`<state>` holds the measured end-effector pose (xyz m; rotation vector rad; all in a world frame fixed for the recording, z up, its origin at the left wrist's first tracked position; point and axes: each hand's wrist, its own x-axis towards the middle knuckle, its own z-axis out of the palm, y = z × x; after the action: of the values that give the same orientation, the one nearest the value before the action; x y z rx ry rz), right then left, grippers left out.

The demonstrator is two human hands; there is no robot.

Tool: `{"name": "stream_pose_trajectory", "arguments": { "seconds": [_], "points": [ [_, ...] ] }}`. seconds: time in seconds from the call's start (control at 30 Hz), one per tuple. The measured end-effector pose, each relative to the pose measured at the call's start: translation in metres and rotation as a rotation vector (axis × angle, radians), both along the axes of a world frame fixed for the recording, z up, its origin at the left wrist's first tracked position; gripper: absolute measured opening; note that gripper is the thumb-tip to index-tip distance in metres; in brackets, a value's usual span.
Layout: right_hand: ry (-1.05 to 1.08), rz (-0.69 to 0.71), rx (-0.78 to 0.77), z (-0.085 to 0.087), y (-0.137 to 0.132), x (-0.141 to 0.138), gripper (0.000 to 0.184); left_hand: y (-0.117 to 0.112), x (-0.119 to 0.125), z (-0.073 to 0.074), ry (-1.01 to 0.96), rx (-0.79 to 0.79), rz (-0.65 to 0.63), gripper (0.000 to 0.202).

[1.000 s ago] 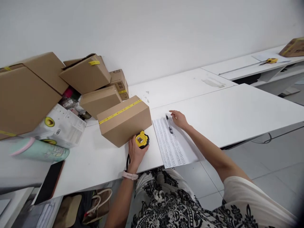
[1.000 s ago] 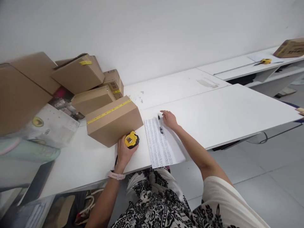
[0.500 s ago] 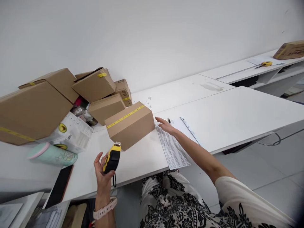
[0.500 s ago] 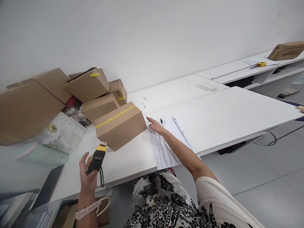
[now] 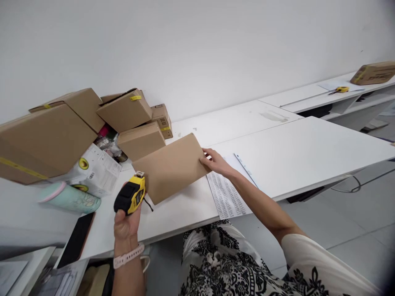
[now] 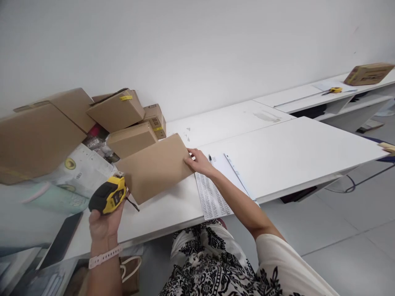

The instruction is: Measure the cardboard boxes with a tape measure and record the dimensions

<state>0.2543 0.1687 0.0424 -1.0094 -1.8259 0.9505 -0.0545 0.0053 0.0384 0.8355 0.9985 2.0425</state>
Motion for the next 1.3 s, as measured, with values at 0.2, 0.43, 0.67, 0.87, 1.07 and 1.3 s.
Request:
{"name": "stream_pose_trajectory", "arguments": {
  "seconds": [0.2, 0.43, 0.67, 0.87, 1.07, 1.3],
  "points": [
    [-0.119, -0.123, -0.047, 0.004, -0.04, 0.032, 0.044, -0.007, 0.016, 0.019, 0.022, -0.033, -0.017, 0.055],
    [0.112, -0.133, -0.096, -0.023, -0.062, 0.04, 0.056, -0.001, 0.024, 0.034, 0.216, -0.131, -0.074, 0.038],
    [0.308, -0.142, -0.102, -0.032, -0.064, 0.033, 0.051, 0.038, 0.073, 0.086, 0.241, -0.496, -0.51, 0.042],
    [0.371, -0.146, -0.14, -0.043, -0.057, 0.04, 0.046, 0.087, 0.121, 0.097, 0.395, -0.762, -0.801, 0.051],
    [0.405, -0.166, -0.17, -0.045, -0.057, 0.051, 0.046, 0.11, 0.153, 0.097, 0.534, -0.824, -0.881, 0.049],
    [0.417, -0.166, -0.172, -0.044, -0.055, 0.055, 0.046, 0.117, 0.166, 0.103, 0.634, -0.855, -0.889, 0.049]
  ]
}}
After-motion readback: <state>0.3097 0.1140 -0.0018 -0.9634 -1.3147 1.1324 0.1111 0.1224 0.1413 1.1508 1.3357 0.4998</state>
